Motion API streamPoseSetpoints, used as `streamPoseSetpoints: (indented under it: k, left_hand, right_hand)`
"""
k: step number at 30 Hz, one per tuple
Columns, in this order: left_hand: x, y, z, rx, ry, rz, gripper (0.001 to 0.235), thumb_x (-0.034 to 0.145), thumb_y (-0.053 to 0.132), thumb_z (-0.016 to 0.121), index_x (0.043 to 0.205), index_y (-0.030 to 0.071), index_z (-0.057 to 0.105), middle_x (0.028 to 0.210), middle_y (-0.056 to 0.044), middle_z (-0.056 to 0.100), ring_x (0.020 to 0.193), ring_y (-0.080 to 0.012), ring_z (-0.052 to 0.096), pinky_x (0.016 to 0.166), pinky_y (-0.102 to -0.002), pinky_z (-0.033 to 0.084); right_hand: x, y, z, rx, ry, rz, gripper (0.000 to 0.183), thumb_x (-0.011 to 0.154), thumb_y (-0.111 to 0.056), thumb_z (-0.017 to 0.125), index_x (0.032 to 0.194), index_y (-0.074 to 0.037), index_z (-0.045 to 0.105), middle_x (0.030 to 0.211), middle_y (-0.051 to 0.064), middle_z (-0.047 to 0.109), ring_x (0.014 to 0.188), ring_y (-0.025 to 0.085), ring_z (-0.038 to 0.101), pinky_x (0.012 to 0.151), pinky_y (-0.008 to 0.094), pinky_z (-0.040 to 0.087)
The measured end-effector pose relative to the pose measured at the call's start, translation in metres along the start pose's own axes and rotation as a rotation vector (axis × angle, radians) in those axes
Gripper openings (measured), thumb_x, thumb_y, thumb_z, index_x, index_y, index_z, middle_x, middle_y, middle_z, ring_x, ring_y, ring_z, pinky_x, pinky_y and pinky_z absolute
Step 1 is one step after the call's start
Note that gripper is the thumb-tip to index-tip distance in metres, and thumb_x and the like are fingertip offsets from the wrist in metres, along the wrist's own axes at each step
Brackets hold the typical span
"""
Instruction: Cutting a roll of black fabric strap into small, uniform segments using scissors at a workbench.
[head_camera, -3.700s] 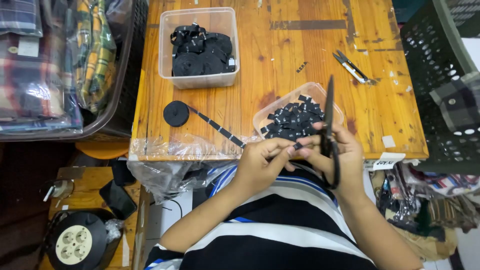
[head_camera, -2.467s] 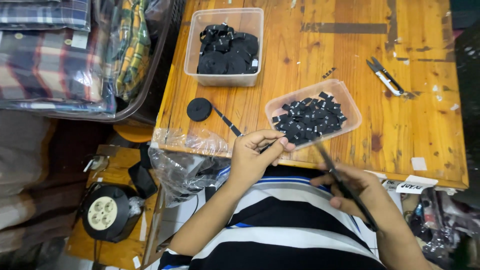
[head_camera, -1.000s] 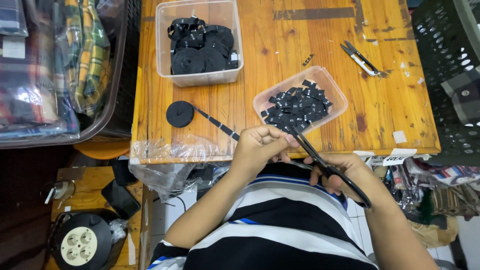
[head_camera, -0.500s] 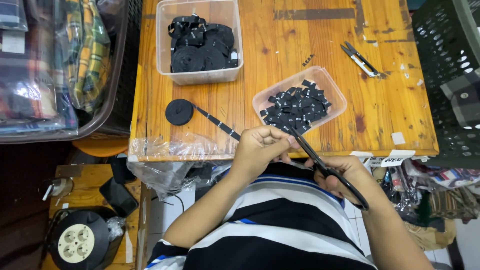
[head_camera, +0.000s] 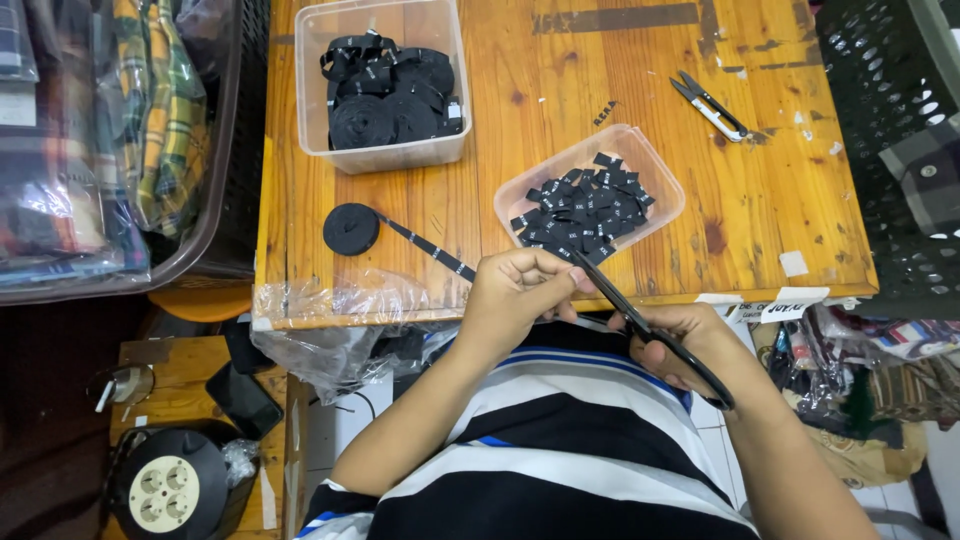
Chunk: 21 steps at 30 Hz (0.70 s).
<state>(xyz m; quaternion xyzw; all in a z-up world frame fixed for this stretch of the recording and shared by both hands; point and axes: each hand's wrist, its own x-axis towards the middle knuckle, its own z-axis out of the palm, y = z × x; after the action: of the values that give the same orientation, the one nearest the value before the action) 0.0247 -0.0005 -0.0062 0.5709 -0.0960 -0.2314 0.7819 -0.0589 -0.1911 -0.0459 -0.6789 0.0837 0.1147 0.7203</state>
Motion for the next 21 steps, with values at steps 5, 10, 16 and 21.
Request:
streamPoseSetpoints:
  k: [5,10,16,21]
  left_hand:
    - [0.003,-0.002,-0.003,-0.023,0.0,0.007,0.01,0.077,0.006,0.062,0.081,-0.004,0.062,0.063,-0.013,0.064,0.048,-0.0112,0.061,0.043,-0.014,0.042]
    - [0.002,-0.002,-0.007,-0.043,0.007,-0.001,0.011,0.077,0.005,0.061,0.081,-0.005,0.061,0.062,-0.014,0.064,0.048,-0.0122,0.061,0.043,-0.014,0.041]
    - [-0.002,0.006,-0.007,-0.022,0.072,0.008,0.01,0.077,0.005,0.06,0.081,-0.004,0.062,0.057,-0.012,0.063,0.051,-0.0136,0.062,0.045,-0.014,0.044]
    - [-0.006,0.005,-0.017,0.35,0.156,0.195,0.009,0.076,0.009,0.06,0.082,0.003,0.065,0.062,-0.011,0.065,0.057,-0.018,0.065,0.048,-0.019,0.048]
  right_hand:
    - [0.004,-0.01,0.005,-0.021,0.011,0.023,0.056,0.055,-0.031,0.067,0.097,0.005,0.062,0.036,0.011,0.046,0.024,0.011,0.04,0.019,0.016,0.03]
    - [0.007,0.003,-0.002,-0.016,-0.011,0.026,0.053,0.056,-0.028,0.068,0.097,0.005,0.062,0.033,0.012,0.044,0.022,0.011,0.038,0.018,0.017,0.029]
    - [0.013,0.01,-0.001,0.034,-0.02,-0.034,0.05,0.06,-0.028,0.068,0.097,0.006,0.061,0.031,0.012,0.042,0.017,0.009,0.033,0.015,0.017,0.028]
    - [0.015,-0.001,0.004,0.205,-0.027,-0.106,0.06,0.068,-0.045,0.061,0.102,0.004,0.055,0.035,0.01,0.039,0.017,0.007,0.031,0.013,0.016,0.029]
